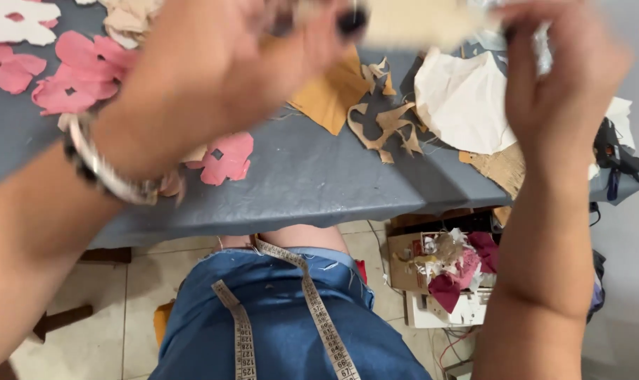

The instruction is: Cutting out decorative flower shapes from fabric scraps using scissors and arranging them on a workspace.

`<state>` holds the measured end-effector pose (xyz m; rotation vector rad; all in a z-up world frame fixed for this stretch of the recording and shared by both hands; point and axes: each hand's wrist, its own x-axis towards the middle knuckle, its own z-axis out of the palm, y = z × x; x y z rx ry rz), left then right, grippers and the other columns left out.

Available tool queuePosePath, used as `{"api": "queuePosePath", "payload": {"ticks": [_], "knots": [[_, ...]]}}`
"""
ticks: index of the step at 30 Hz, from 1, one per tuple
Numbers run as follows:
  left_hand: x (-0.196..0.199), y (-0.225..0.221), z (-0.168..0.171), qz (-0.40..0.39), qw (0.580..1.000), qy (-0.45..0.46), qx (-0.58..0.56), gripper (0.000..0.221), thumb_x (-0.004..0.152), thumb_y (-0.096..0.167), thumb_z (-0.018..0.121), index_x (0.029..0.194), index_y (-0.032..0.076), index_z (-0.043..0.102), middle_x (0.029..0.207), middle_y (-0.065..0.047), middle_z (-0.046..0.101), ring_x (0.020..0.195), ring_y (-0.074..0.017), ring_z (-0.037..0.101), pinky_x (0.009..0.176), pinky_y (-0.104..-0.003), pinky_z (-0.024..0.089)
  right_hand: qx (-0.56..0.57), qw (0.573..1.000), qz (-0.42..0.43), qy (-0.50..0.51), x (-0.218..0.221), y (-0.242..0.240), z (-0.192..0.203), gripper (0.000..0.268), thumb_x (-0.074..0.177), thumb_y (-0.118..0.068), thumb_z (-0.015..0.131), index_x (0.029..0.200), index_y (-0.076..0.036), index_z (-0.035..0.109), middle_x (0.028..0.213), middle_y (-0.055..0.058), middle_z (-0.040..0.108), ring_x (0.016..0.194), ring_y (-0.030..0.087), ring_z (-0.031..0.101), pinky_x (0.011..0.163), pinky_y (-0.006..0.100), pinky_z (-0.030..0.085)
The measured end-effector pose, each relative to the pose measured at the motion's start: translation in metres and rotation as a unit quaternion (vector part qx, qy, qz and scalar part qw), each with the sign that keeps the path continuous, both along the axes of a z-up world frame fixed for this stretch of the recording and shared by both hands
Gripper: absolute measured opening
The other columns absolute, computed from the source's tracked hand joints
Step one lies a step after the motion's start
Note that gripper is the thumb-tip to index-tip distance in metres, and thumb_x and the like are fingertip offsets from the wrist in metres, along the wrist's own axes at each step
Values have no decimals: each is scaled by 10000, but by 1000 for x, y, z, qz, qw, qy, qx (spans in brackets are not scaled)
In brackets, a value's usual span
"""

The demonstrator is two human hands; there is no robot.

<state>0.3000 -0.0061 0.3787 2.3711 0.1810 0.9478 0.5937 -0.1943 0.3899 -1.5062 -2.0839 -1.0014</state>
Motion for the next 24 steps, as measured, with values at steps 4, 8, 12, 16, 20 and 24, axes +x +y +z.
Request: {"api": "queuePosePath", "payload": {"ticks": [4, 8, 12, 16, 20, 24], "knots": [[-21, -35, -41, -56, 973, 161, -157, 485, 936, 315, 653, 1373, 123, 570, 1371, -77, 657, 1063, -214, 665, 783, -302, 600, -121, 991, -29, 40, -30, -27, -60, 118, 1101, 85, 663, 1199, 48, 716, 1000, 147, 758, 829, 225, 699, 917, 394, 646], [-34, -67, -89, -109, 945, 175, -255, 552, 950, 296, 612, 1435, 50, 516, 1587, -227, 423, 1444, -330, 450, 1132, -454, 368, -189, 977, -7, 95, -38, -52, -102, 195, 1010, 42, 706, 1160, -84, 708, 1122, 58, 783, 1009, 211, 757, 1076, 507, 514], [-44, -93, -120, -142, 924, 93, -344, 475, 943, 233, 619, 1399, 118, 552, 1619, -221, 351, 1510, -324, 376, 1094, -425, 451, -188, 976, -14, 105, -43, -66, -114, 246, 1046, 87, 611, 1188, -85, 715, 1171, 62, 759, 1096, 213, 728, 1139, 486, 459], [-56, -107, -133, -144, 925, 81, -344, 511, 921, 279, 579, 1423, 189, 539, 1614, -131, 423, 1470, -263, 466, 819, -333, 561, -186, 975, -47, 115, -47, -78, -119, 197, 1055, 57, 628, 1154, -86, 721, 1124, 71, 762, 1074, 186, 722, 1178, 507, 455], [-65, -119, -144, -157, 922, 10, -354, 480, 968, 210, 608, 1422, 73, 538, 1530, -152, 515, 1481, -275, 454, 1069, -385, 528, -203, 970, -45, 128, -47, -83, -123, 217, 1043, 64, 623, 1150, -97, 722, 1129, 62, 763, 1078, 181, 723, 1204, 509, 445], [-69, -127, -150, -133, 921, 7, -367, 471, 960, 188, 581, 1423, 103, 556, 1537, -145, 527, 1486, -290, 456, 1149, -468, 410, -206, 969, -45, 131, -45, -90, -129, 207, 1017, 46, 655, 1151, -93, 731, 1169, 69, 755, 1131, 197, 711, 1187, 525, 478]]}}
